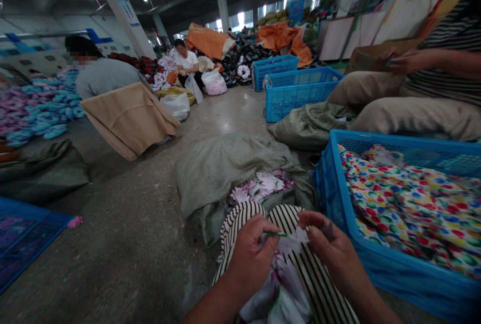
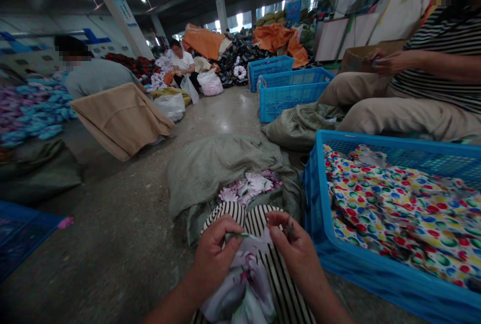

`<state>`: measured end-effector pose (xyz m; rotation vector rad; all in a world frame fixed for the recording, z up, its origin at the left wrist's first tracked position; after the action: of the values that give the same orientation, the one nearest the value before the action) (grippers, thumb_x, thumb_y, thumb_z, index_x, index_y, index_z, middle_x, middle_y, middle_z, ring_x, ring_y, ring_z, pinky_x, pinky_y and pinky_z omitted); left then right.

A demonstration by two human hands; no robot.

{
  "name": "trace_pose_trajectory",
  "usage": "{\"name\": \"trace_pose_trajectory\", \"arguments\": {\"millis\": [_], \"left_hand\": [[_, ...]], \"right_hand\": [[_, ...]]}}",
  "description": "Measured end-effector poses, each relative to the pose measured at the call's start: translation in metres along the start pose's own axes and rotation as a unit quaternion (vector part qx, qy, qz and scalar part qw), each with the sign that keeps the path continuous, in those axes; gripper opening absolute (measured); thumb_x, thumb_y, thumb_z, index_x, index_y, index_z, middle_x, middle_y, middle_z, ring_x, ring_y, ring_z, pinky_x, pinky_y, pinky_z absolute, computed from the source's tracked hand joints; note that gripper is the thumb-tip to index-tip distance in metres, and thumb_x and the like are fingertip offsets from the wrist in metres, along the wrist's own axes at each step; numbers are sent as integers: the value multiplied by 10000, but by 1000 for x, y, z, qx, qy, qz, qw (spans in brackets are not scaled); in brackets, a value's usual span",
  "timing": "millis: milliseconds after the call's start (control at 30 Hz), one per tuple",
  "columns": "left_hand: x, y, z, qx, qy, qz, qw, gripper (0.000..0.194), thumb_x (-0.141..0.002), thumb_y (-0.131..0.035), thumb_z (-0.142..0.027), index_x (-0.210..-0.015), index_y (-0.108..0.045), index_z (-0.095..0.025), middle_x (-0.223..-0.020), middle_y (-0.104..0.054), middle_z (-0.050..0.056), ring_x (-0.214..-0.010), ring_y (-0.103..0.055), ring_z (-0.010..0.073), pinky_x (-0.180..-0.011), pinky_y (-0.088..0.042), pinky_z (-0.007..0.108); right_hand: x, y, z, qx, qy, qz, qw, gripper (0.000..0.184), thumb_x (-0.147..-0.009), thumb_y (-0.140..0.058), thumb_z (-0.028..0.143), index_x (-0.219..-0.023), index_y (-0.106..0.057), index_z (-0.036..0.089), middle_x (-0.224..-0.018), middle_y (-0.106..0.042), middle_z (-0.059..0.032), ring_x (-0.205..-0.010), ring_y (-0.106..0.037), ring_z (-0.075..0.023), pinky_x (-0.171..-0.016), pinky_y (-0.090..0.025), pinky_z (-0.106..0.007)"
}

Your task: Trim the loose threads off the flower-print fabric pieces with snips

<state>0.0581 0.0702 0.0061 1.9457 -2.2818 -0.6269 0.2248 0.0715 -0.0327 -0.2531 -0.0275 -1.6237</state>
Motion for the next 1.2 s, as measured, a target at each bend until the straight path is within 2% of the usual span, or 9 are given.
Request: {"name": "trace_pose_trajectory", "arguments": {"millis": [100,200,333,433,600,700,867,1000,1200], "left_hand": [[-4,-3,-7,11,22,45,999,99,-743,-527,-99,-731,-599,-166,-683,-520,-16,-695,-489,104,-658,-354,213],[-7,-5,-8,53,84,44,994,76,-729,-539,-129,-767,-589,-170,-681,-514,-25,-657,-461,95,-610,-341,199],[-7,-9,-1,198,219,85,951,200,-677,-617,-249,-828,-520,-161,-603,-428,-56,-524,-354,69,-478,-275,177],[-6,-12,-2,220,213,104,946,162,-699,-601,-284,-733,-520,-148,-611,-436,-43,-536,-371,71,-497,-295,181],[-1,-13,-3,85,145,-9,986,97,-797,-483,-236,-740,-537,-179,-681,-517,-19,-670,-484,112,-621,-370,203],[2,-10,-3,-28,-7,-37,999,105,-819,-445,-203,-759,-529,-184,-690,-540,-2,-666,-497,117,-616,-368,219],[8,0,-12,-248,-342,-59,905,122,-764,-433,-157,-782,-552,-170,-589,-526,21,-568,-440,128,-529,-291,269],[5,2,-19,-327,-405,-33,853,162,-735,-450,-100,-661,-561,-193,-485,-474,-7,-503,-368,114,-492,-199,289],[1,2,-21,-347,-429,-5,834,179,-726,-476,-95,-638,-575,-216,-453,-423,-25,-485,-335,107,-497,-168,303]], "right_hand": [[3,0,14,127,112,69,983,289,-664,-643,329,-935,-614,233,-900,-594,-19,-499,-393,-84,-464,-333,-228],[6,-8,19,193,127,139,963,137,-732,-590,335,-764,-634,210,-682,-575,-1,-544,-447,-121,-501,-348,-238],[10,-13,16,210,119,103,965,233,-778,-533,370,-636,-578,191,-569,-496,15,-545,-448,-132,-500,-343,-241],[12,-16,12,221,123,83,964,254,-776,-529,392,-618,-545,193,-551,-471,23,-526,-432,-128,-487,-326,-242],[12,-19,14,265,123,94,952,310,-795,-483,427,-590,-496,194,-524,-419,31,-504,-404,-122,-477,-304,-246],[14,-15,19,216,102,144,960,304,-814,-430,465,-701,-528,200,-629,-479,7,-591,-451,-143,-530,-357,-250],[26,1,21,156,8,181,971,338,-861,-329,464,-853,-565,223,-704,-522,-15,-667,-486,-160,-588,-404,-261],[37,15,12,197,1,194,961,314,-847,-391,446,-986,-597,256,-813,-606,-43,-732,-538,-189,-667,-440,-304],[36,21,14,268,76,168,946,304,-831,-450,387,-1075,-615,308,-1048,-650,-65,-973,-564,-272,-840,-446,-408]]}}
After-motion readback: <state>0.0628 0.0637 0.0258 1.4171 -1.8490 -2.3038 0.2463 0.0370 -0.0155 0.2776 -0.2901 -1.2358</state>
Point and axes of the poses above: each hand's wrist, its own x-axis away from the middle knuckle, its own y-axis out of the back of the hand, z = x × y, the point moved 3 cm from there along -x, towards the middle knuckle
